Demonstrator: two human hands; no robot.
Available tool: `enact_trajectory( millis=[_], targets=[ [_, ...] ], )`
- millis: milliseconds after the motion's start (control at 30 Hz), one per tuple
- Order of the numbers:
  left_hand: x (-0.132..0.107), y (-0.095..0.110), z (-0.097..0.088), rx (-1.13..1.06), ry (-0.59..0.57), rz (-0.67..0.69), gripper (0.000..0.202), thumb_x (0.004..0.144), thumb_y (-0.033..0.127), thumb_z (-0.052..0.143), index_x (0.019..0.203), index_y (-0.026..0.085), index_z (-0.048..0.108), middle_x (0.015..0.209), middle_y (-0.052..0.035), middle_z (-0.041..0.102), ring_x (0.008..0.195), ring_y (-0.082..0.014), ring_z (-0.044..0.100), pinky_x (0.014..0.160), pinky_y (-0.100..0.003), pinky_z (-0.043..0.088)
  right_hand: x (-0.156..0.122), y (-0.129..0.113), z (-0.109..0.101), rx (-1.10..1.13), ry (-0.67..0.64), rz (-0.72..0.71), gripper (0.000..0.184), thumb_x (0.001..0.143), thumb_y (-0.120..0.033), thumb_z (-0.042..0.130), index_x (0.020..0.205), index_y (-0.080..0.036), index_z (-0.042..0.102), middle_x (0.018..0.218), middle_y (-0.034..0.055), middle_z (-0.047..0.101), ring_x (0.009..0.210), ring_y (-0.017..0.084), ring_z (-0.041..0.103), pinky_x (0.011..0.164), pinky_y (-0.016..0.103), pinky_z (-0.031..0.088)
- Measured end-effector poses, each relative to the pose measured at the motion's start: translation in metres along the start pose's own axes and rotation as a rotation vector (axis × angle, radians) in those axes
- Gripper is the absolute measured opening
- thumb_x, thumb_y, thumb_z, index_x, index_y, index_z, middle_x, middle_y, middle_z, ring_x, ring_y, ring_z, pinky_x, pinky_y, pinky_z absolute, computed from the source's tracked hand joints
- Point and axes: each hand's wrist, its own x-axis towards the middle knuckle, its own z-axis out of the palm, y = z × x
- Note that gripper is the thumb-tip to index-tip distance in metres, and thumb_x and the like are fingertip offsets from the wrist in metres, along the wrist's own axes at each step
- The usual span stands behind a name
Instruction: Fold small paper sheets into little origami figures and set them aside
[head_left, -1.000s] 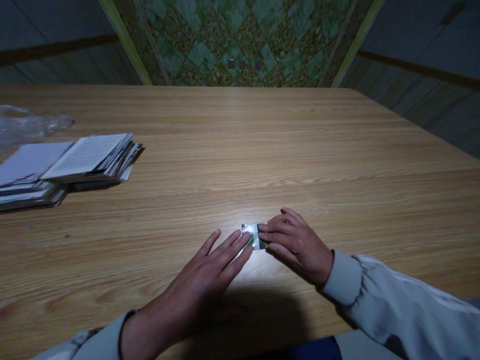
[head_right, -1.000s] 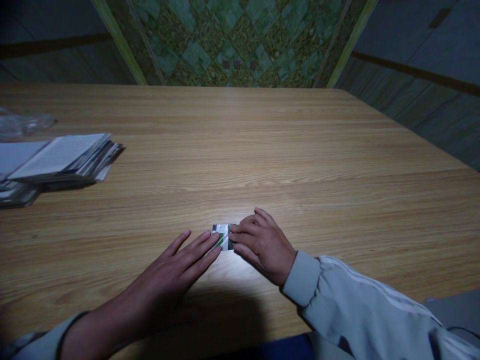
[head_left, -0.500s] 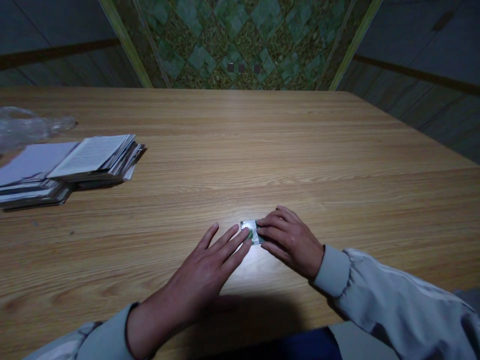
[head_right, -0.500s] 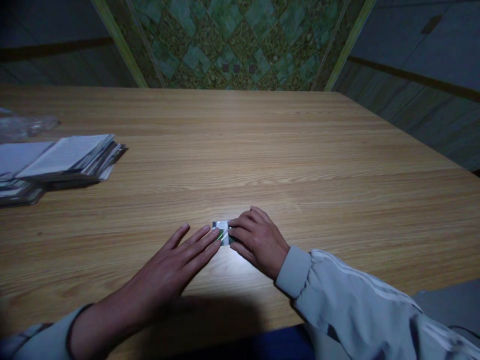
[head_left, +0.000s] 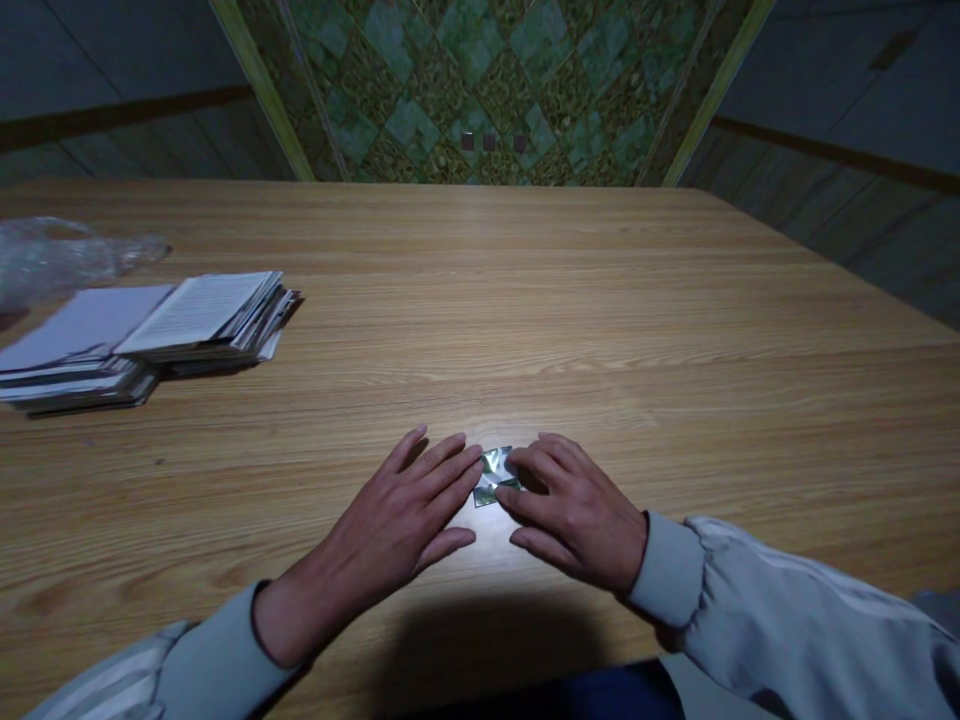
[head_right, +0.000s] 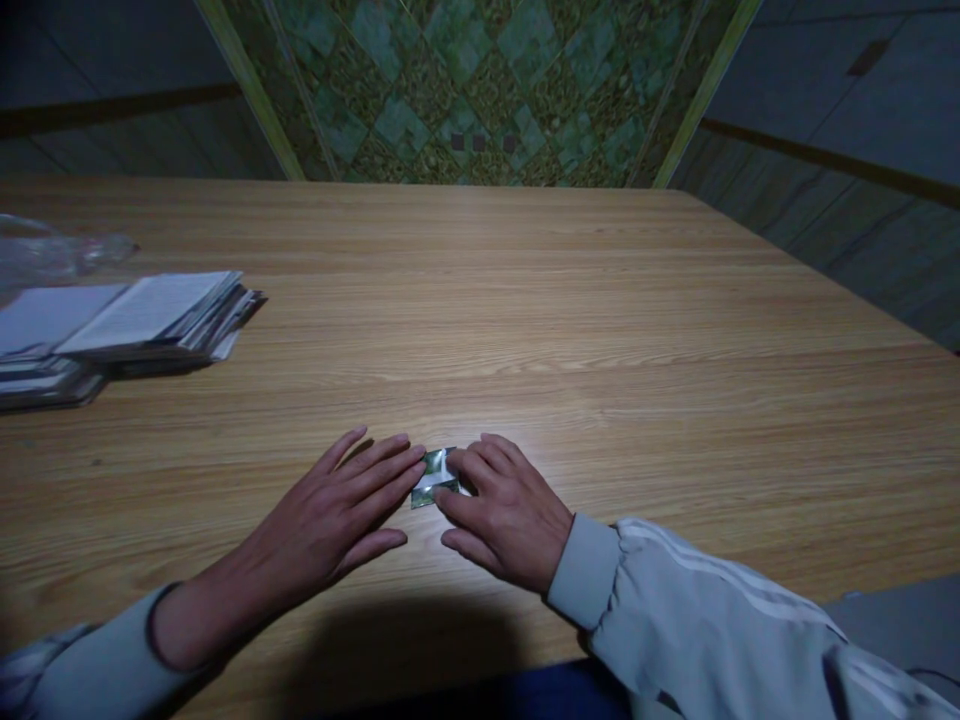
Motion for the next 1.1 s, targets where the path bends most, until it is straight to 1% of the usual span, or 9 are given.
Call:
enact_trajectory(
  millis=[100, 200, 333, 433, 533, 633, 800, 967, 1100],
  targets=[
    [0.001, 0.000, 0.000, -0.017, 0.000, -0.004, 0.053, 0.101, 0.048, 0.049, 0.147, 0.020, 0.047, 0.149, -0.0083, 0.054, 0.139, -0.0271, 0.046, 0.122, -0.048, 0.014, 0.002, 0.009, -0.001, 0.028, -0.039, -0.059, 0.033, 0.098, -0.042, 0.053, 0.121, -0.020, 0.063, 0.138, 0.0130, 0.053, 0.128, 0.028, 0.044, 0.116, 0.052, 0.028],
    [0.003, 0.001, -0.001, -0.022, 0.014, -0.011, 0.051, 0.101, 0.046, 0.051, 0.145, 0.021, 0.049, 0.146, -0.0088, 0.057, 0.136, -0.0273, 0.049, 0.121, -0.050, 0.018, 0.003, 0.017, -0.001, 0.050, -0.060, -0.082, 0.034, 0.099, -0.043, 0.052, 0.121, -0.020, 0.062, 0.138, 0.0124, 0.054, 0.128, 0.027, 0.045, 0.117, 0.052, 0.025],
    [0.007, 0.008, -0.003, 0.006, 0.077, -0.006, 0.044, 0.102, 0.042, 0.049, 0.139, 0.018, 0.055, 0.139, -0.0086, 0.063, 0.132, -0.0265, 0.053, 0.121, -0.049, 0.019, 0.006, 0.017, 0.000, 0.076, -0.063, -0.105, 0.033, 0.099, -0.042, 0.051, 0.117, -0.018, 0.064, 0.130, 0.0136, 0.058, 0.119, 0.027, 0.049, 0.112, 0.052, 0.032],
    [0.008, 0.015, -0.002, 0.004, 0.118, -0.008, 0.041, 0.103, 0.039, 0.047, 0.133, 0.013, 0.058, 0.137, -0.0102, 0.064, 0.127, -0.0261, 0.055, 0.119, -0.045, 0.023, 0.007, 0.013, 0.001, 0.122, -0.037, -0.109, 0.035, 0.098, -0.042, 0.053, 0.118, -0.016, 0.064, 0.124, 0.0159, 0.059, 0.112, 0.028, 0.050, 0.102, 0.049, 0.042],
    [0.008, 0.017, 0.001, -0.046, 0.101, -0.022, 0.040, 0.103, 0.040, 0.047, 0.131, 0.015, 0.059, 0.135, -0.0099, 0.065, 0.123, -0.0249, 0.057, 0.116, -0.044, 0.028, 0.010, 0.012, 0.003, 0.201, 0.005, -0.081, 0.029, 0.099, -0.032, 0.052, 0.119, -0.015, 0.064, 0.115, 0.0138, 0.064, 0.101, 0.025, 0.053, 0.091, 0.042, 0.047],
    [0.007, 0.014, 0.002, -0.065, 0.088, -0.013, 0.040, 0.102, 0.041, 0.050, 0.131, 0.017, 0.060, 0.133, -0.0089, 0.066, 0.121, -0.0247, 0.058, 0.115, -0.045, 0.029, 0.015, 0.016, 0.004, 0.231, 0.034, -0.066, 0.023, 0.102, -0.020, 0.046, 0.117, -0.015, 0.063, 0.103, 0.0099, 0.068, 0.093, 0.020, 0.055, 0.086, 0.036, 0.047],
    [0.002, 0.012, 0.002, -0.022, 0.080, -0.004, 0.048, 0.098, 0.046, 0.056, 0.137, 0.018, 0.057, 0.138, -0.0081, 0.064, 0.124, -0.0264, 0.056, 0.114, -0.045, 0.027, 0.022, 0.020, 0.003, 0.082, 0.028, -0.121, 0.024, 0.103, -0.024, 0.046, 0.094, -0.016, 0.068, 0.088, 0.0083, 0.068, 0.086, 0.021, 0.053, 0.083, 0.035, 0.045],
    [0.000, 0.016, -0.001, 0.028, 0.046, -0.003, 0.053, 0.096, 0.047, 0.060, 0.140, 0.019, 0.054, 0.141, -0.0083, 0.061, 0.122, -0.0279, 0.055, 0.114, -0.047, 0.025, 0.025, 0.024, 0.002, 0.076, 0.017, -0.170, 0.021, 0.102, -0.025, 0.050, 0.096, -0.018, 0.069, 0.098, 0.0079, 0.069, 0.091, 0.019, 0.056, 0.083, 0.034, 0.045],
    [0.006, 0.014, -0.007, 0.010, 0.079, -0.001, 0.043, 0.097, 0.039, 0.059, 0.135, 0.020, 0.058, 0.136, -0.0091, 0.063, 0.119, -0.0288, 0.054, 0.111, -0.049, 0.030, 0.025, 0.029, 0.004, 0.074, 0.034, -0.186, 0.022, 0.103, -0.026, 0.049, 0.097, -0.019, 0.068, 0.100, 0.0085, 0.069, 0.093, 0.019, 0.057, 0.083, 0.034, 0.045]
  ],
)
